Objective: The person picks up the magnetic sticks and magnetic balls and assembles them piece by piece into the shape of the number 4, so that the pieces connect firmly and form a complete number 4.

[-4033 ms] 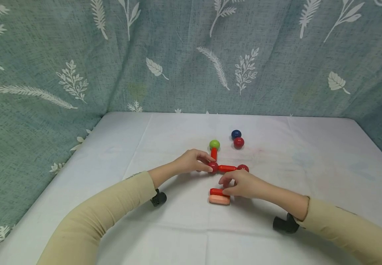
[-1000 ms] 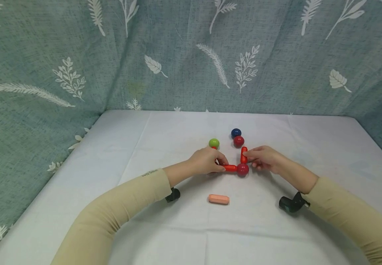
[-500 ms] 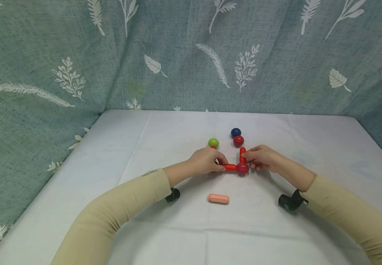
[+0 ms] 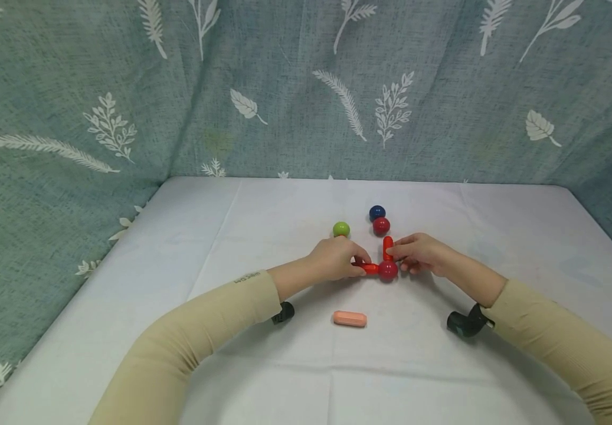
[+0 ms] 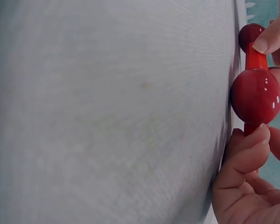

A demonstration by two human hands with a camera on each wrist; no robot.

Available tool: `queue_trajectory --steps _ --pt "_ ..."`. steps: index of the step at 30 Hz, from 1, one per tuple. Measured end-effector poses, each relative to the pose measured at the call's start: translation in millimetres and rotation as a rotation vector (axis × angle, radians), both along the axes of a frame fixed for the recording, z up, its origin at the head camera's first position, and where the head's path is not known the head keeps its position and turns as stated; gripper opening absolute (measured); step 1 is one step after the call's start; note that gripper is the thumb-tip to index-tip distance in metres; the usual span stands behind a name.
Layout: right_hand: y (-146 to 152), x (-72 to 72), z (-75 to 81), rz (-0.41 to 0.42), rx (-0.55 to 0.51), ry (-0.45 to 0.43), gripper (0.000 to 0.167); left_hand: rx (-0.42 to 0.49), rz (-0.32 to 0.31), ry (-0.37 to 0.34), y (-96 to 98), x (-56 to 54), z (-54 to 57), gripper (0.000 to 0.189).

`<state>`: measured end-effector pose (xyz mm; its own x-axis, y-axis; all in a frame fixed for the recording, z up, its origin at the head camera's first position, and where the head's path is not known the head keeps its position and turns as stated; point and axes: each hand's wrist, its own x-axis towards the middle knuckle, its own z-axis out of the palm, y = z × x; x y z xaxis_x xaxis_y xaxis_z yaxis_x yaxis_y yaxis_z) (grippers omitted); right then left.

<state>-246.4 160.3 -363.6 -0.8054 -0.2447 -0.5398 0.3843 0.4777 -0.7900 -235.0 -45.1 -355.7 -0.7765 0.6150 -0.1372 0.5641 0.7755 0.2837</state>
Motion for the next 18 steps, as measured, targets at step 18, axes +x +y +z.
queue_trajectory --steps 18 --pt "6.3 -8.6 0.1 0.011 0.049 0.047 0.049 0.04 0.018 -0.013 -1.3 1.8 -0.8 0.023"
